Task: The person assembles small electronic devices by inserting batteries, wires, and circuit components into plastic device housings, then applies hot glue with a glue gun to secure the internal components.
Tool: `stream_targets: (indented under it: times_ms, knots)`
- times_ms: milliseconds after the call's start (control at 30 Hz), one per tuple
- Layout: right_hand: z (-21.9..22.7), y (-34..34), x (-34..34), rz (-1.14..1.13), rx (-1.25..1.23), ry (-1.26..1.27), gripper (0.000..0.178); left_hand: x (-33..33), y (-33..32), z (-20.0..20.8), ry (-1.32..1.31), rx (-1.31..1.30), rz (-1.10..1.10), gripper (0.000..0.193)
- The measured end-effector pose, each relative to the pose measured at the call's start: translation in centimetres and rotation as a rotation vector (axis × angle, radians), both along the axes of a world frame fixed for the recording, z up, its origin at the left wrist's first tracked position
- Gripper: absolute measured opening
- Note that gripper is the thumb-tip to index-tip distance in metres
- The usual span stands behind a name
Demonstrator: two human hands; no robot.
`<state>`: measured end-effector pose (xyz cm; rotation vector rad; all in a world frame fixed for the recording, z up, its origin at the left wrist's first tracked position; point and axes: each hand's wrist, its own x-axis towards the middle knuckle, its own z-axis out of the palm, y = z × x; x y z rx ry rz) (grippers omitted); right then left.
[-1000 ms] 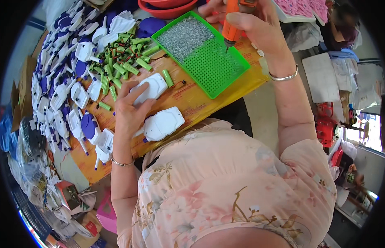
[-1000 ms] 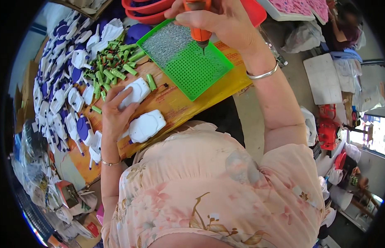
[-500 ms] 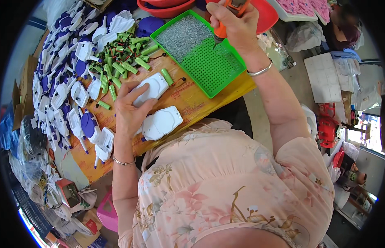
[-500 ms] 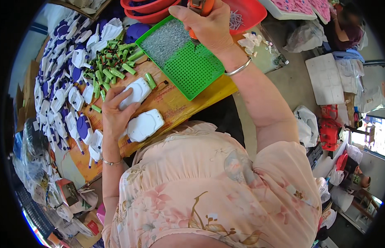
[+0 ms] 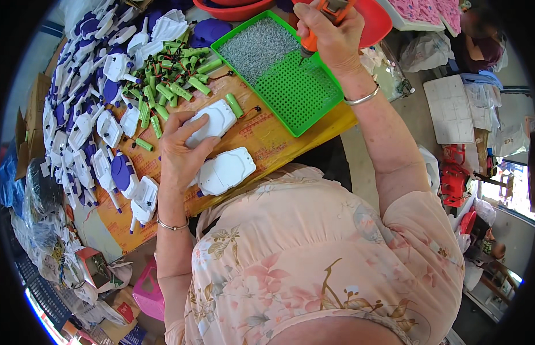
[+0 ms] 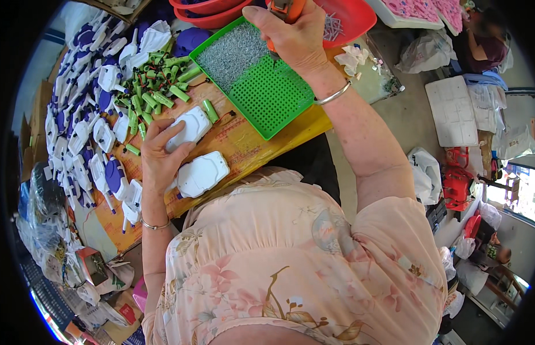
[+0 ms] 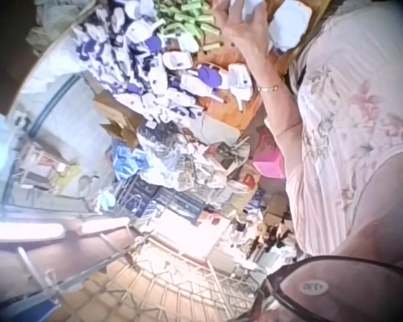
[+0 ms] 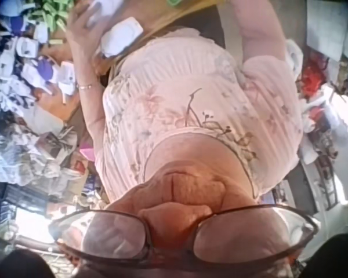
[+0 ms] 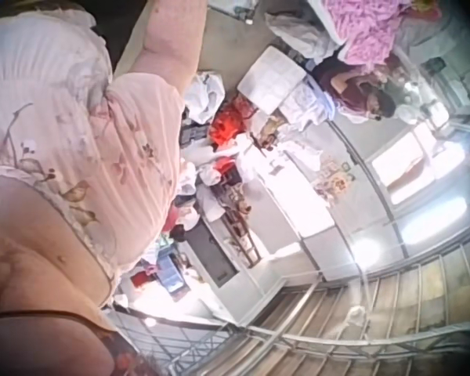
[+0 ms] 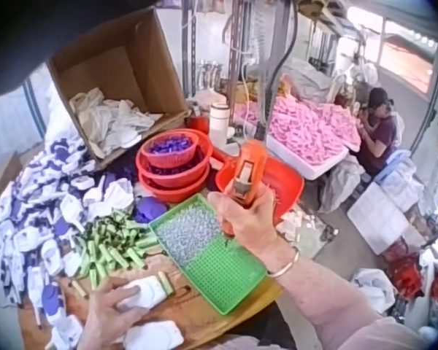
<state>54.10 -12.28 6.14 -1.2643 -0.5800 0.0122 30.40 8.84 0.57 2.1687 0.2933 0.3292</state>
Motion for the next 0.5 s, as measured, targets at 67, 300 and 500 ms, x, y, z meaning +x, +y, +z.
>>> stream_targets:
  times_ms: [67,300,500]
  knots:
    - [-0.5,0.0,0.3,0.003,-0.003,-0.008,0.019,0.0,-0.1,0.1,-0.012,-0.015,-0.008,0.044]
    - [0.2,0.0,0.0,0.068,-0.004,0.009,0.017,-0.2,0.0,0.0,-0.009,-0.023,-0.008,0.043]
    - [1.1,0.1,-0.1,0.1,0.037,-0.131,0.017,-0.2,0.0,0.4,0.004,0.056,-0.006,0.042]
